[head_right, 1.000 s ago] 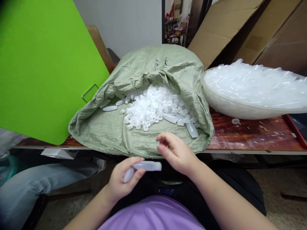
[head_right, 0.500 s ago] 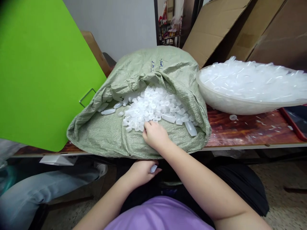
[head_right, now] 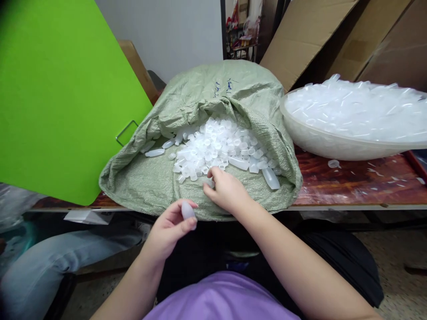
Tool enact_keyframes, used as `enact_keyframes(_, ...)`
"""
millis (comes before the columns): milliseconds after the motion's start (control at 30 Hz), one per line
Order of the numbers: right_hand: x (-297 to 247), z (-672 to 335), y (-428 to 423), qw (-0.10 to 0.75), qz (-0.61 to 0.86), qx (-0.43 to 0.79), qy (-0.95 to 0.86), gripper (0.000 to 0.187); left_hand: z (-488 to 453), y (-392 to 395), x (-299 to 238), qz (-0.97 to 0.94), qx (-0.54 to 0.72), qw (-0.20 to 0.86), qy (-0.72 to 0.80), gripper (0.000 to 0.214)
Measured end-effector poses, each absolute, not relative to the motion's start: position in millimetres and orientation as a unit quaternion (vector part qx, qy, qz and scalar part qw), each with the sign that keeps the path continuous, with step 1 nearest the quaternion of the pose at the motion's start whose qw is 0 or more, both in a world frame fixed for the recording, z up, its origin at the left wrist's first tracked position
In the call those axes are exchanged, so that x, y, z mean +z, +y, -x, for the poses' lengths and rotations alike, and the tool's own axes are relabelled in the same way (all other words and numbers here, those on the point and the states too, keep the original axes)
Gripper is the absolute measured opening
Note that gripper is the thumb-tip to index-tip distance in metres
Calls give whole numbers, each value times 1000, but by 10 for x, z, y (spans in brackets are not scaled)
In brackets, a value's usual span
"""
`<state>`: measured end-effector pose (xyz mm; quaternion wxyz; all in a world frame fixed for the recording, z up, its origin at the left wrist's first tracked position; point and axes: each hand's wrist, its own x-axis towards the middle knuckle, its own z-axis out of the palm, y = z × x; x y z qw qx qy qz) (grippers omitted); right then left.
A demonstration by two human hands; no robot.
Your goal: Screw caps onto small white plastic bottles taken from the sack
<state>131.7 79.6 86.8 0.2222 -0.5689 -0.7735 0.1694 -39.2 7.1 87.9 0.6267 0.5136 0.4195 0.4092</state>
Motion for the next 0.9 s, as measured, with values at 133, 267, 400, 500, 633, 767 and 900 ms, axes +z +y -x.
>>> enact_keyframes(133, 1001, -1493, 456, 362, 459, 264, -767, 29, 310, 164, 899, -394, 487, 648, 434, 39)
enact_keyframes(267, 982, -1504, 177, 490, 310, 238, -779, 30, 166, 188, 929, -274, 539, 706, 367, 40)
enact_keyframes(400, 844, -1500, 99, 529, 274, 131, -792, 53, 79, 159, 964, -216, 515, 763, 326, 24)
enact_keyframes(500, 772, -1550, 97, 508, 272, 119, -809, 50, 59, 139, 946, -226, 491, 767, 346, 25)
enact_keyframes(633, 671, -1703, 36, 479, 287, 144, -817, 48, 76, 127, 903, -296, 476, 723, 404, 28)
enact_keyframes(767, 537, -1899, -50, 428, 295, 92, -849, 57, 133, 120, 934, -434, 370, 679, 463, 36)
enact_keyframes(900, 515, -1978, -91, 411, 272, 163, -855, 50, 157, 149, 964, -473, 252, 703, 468, 43)
